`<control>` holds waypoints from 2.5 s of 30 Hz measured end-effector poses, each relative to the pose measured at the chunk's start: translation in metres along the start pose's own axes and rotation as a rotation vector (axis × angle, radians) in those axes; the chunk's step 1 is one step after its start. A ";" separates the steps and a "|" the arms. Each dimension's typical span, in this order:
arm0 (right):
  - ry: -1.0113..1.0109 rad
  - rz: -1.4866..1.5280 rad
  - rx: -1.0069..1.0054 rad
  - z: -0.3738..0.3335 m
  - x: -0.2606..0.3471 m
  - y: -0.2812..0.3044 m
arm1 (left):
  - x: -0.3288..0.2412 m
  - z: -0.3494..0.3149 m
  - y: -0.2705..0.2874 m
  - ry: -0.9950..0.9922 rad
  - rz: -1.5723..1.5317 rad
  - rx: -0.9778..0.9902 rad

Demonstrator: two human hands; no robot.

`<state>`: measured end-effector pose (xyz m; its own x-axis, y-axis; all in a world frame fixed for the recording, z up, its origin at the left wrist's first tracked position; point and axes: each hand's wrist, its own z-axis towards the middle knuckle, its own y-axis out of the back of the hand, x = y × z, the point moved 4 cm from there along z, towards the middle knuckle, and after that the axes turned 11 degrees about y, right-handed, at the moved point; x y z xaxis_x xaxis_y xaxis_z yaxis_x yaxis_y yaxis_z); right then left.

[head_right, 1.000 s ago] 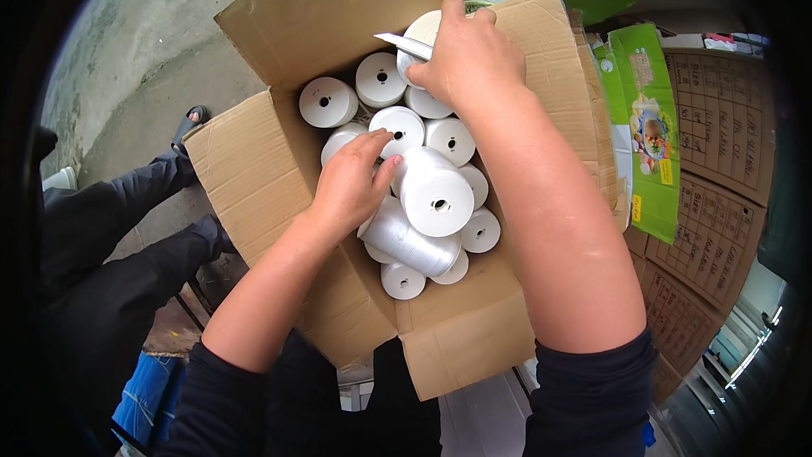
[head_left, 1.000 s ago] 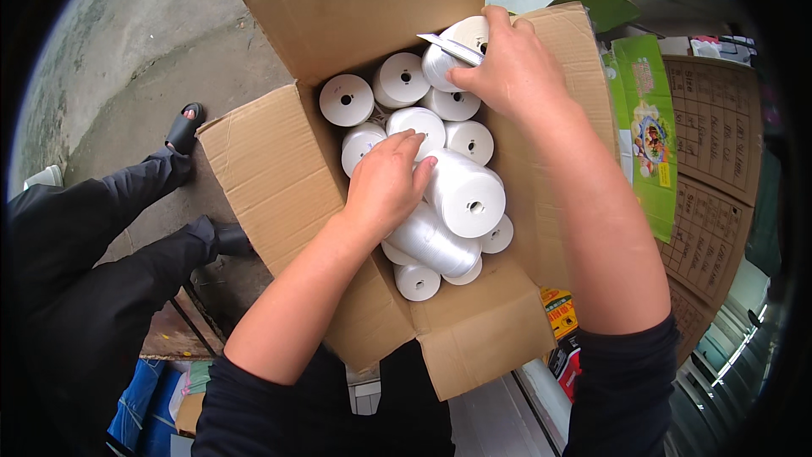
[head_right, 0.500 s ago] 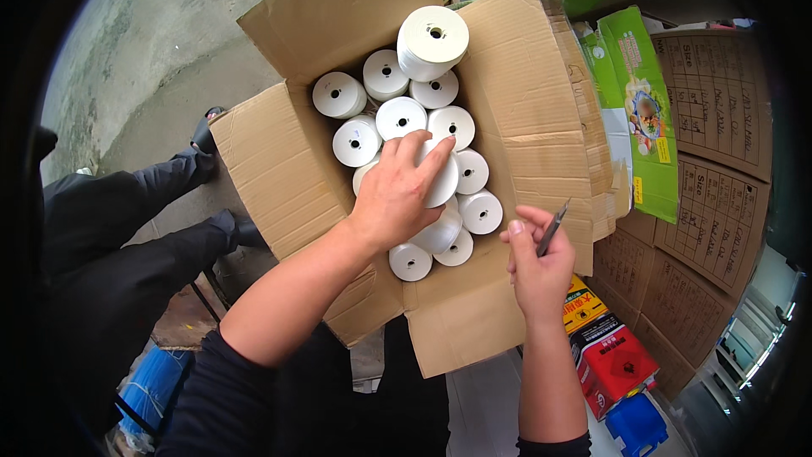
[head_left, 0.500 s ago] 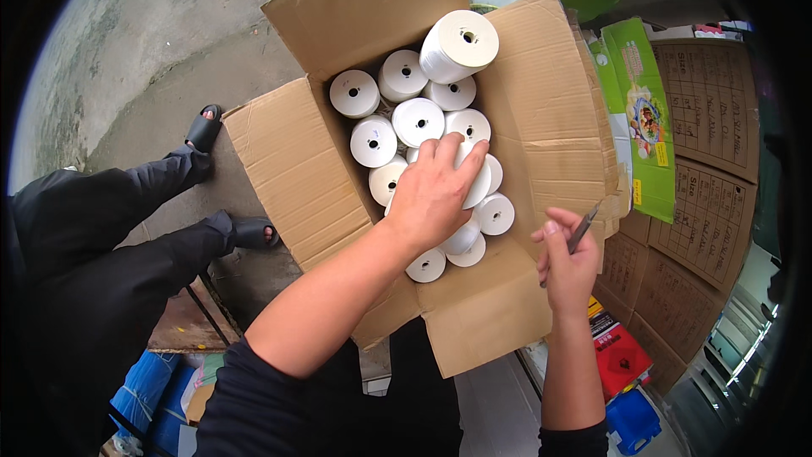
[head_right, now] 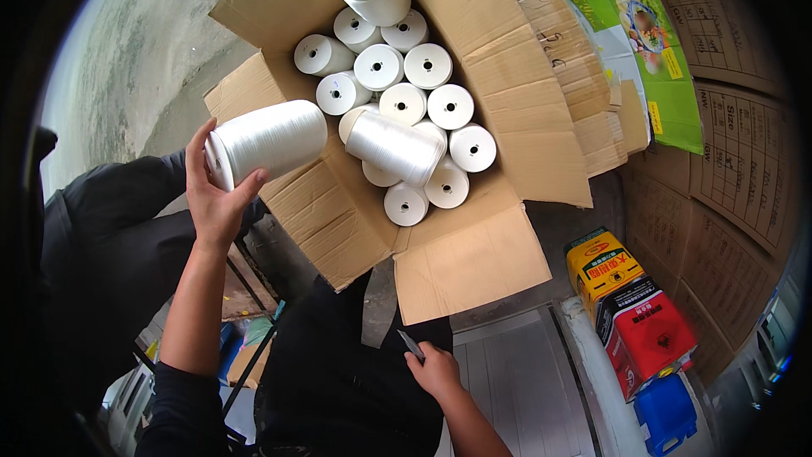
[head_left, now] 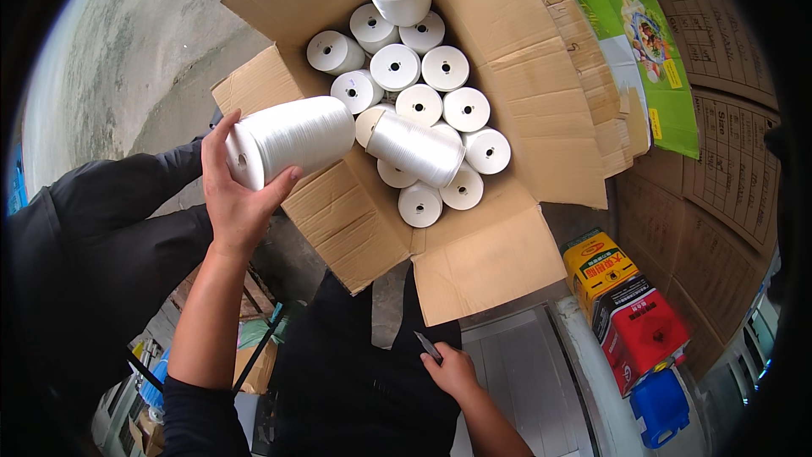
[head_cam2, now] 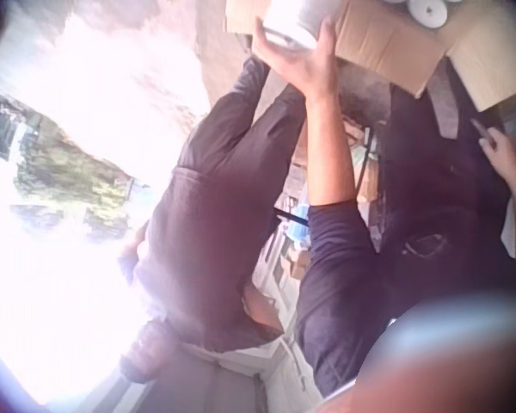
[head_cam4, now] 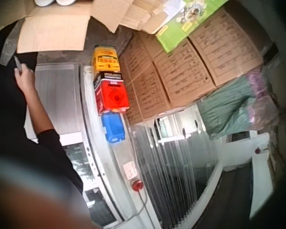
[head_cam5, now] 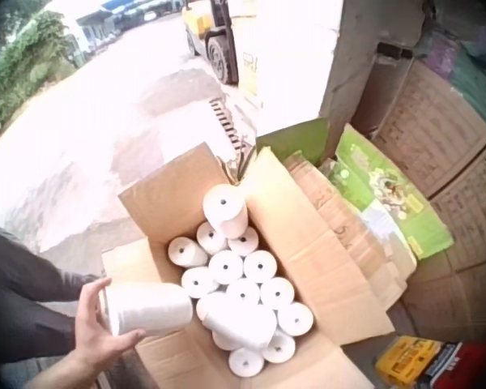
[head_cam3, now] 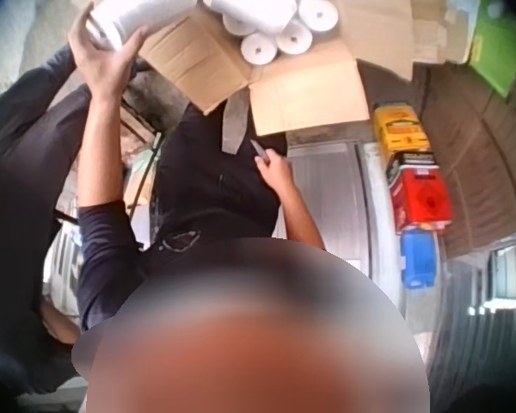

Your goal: The person opens several cardboard boxes using a box cutter, removes white cylindrical rolls from inside, and places them on the floor. The person also moves a potted plant aside to access the boxes.

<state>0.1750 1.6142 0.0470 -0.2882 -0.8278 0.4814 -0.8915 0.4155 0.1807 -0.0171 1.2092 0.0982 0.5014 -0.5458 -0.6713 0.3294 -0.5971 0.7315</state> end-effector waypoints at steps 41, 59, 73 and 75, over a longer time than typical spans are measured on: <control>0.562 -0.623 -0.796 0.203 0.359 0.243 | 0.000 0.110 -0.051 -0.401 0.303 0.088; 0.496 0.548 -0.617 0.172 0.191 0.191 | 0.023 0.124 -0.078 -0.525 0.465 -0.041; 0.277 0.588 -0.497 0.033 0.013 0.077 | -0.062 0.189 -0.148 -0.580 0.842 0.205; 0.384 0.525 -0.450 0.022 0.012 0.062 | -0.065 0.181 -0.152 -0.688 0.871 0.087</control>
<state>0.1086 1.6217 0.0446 -0.4182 -0.3275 0.8473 -0.4217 0.8962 0.1383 -0.2444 1.2292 0.0096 -0.0256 -0.9919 0.1243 0.0097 0.1241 0.9922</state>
